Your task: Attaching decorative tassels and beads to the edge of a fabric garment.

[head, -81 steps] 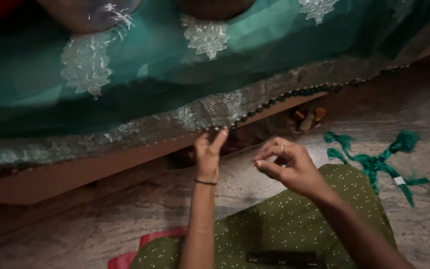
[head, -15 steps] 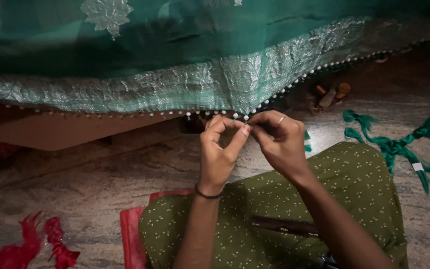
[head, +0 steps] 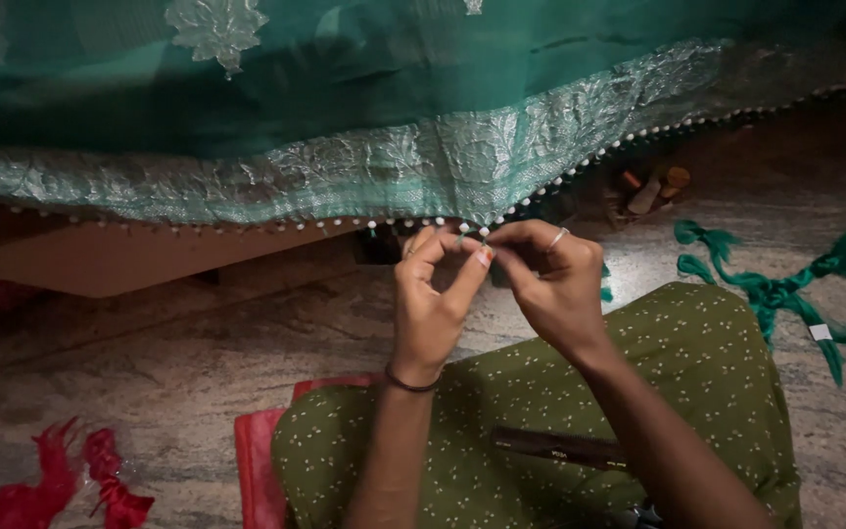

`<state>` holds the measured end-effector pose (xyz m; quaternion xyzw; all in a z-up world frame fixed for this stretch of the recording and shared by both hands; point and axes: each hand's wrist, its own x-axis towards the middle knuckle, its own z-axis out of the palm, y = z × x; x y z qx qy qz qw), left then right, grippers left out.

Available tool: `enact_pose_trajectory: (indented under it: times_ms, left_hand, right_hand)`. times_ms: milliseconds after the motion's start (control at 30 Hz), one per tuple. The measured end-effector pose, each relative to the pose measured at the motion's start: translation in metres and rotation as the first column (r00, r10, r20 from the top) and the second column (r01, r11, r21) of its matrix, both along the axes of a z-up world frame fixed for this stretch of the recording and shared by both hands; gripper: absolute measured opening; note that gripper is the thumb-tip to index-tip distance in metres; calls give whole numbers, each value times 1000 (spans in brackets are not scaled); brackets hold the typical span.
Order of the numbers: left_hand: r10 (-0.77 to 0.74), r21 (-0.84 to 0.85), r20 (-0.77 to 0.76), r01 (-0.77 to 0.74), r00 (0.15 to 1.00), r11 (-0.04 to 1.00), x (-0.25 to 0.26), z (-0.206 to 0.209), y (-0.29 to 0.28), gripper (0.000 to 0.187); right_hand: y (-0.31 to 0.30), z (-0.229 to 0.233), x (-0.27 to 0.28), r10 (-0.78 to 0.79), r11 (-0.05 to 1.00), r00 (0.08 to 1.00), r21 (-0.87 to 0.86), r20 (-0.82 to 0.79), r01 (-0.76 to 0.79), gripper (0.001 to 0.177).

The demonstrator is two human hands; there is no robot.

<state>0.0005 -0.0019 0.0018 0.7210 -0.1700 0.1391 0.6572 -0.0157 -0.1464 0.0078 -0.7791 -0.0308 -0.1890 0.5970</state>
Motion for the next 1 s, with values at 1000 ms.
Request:
enact_pose_trajectory:
  times_ms: [1000]
  left_hand:
    - [-160, -299, -83, 128, 984, 946, 3, 17, -31, 20]
  right_hand:
    - [-10, 102, -11, 41, 962, 987, -274, 157, 3, 8]
